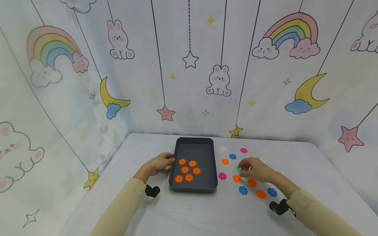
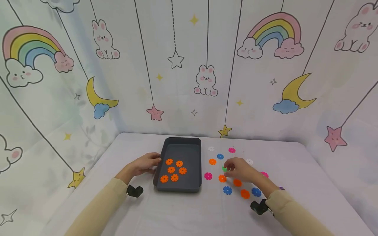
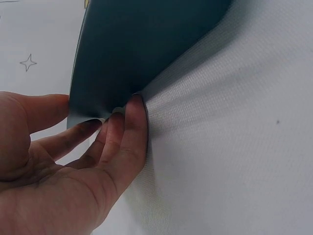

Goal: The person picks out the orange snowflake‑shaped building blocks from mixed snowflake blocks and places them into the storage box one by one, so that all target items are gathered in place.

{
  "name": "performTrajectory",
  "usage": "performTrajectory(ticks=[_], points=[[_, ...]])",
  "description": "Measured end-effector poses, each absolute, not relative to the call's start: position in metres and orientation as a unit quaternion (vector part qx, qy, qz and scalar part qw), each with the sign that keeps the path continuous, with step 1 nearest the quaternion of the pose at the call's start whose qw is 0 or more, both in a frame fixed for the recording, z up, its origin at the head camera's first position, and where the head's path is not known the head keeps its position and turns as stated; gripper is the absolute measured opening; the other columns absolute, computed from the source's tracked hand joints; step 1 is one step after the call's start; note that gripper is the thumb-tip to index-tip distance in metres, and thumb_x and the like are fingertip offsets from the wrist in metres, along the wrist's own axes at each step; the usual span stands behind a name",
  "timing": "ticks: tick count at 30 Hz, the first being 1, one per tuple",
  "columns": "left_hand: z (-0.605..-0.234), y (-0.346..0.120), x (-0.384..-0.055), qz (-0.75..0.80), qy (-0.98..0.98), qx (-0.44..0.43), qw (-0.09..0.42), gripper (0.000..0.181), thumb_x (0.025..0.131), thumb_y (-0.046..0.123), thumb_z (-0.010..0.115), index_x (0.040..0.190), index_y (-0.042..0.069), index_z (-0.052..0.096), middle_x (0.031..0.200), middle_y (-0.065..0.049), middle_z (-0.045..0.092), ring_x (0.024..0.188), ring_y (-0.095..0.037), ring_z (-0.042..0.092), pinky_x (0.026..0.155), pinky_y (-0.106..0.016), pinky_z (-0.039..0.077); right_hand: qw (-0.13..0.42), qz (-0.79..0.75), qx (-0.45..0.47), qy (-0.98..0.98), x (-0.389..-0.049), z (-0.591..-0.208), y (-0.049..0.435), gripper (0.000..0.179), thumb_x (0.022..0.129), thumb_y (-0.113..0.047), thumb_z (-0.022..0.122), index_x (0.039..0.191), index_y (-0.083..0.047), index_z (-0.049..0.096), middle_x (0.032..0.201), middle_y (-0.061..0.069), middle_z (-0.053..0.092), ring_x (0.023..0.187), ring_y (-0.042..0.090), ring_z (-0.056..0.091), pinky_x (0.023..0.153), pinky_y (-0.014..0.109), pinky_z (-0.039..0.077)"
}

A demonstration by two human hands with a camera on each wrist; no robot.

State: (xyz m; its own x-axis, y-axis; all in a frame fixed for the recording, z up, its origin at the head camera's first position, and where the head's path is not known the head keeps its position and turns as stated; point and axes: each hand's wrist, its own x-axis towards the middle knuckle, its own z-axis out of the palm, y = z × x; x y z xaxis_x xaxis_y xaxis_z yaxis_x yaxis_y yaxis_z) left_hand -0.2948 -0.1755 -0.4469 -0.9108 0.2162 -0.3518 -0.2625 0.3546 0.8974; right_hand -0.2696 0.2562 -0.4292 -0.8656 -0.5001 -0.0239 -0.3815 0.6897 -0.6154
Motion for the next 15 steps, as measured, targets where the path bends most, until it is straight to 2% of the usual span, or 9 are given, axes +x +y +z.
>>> performTrajectory(ticks=[15], points=[[-0.448, -0.175, -0.296, 0.568, 0.795, -0.012, 0.212, 0.048, 0.108, 0.017, 0.051, 0.152, -0.001, 0.042, 0.146, -0.020, 0.053, 0.129, -0.033, 0.056, 0.092, -0.044, 0.057, 0.125, -0.318, -0.217, 0.915, -0.262, -0.449, 0.252, 0.027, 0.087, -0.017, 0.082, 0.107, -0.005, 0.068, 0.096, 0.001, 0.064, 0.091, 0.018, 0.058, 0.075, 0.023, 0.054]])
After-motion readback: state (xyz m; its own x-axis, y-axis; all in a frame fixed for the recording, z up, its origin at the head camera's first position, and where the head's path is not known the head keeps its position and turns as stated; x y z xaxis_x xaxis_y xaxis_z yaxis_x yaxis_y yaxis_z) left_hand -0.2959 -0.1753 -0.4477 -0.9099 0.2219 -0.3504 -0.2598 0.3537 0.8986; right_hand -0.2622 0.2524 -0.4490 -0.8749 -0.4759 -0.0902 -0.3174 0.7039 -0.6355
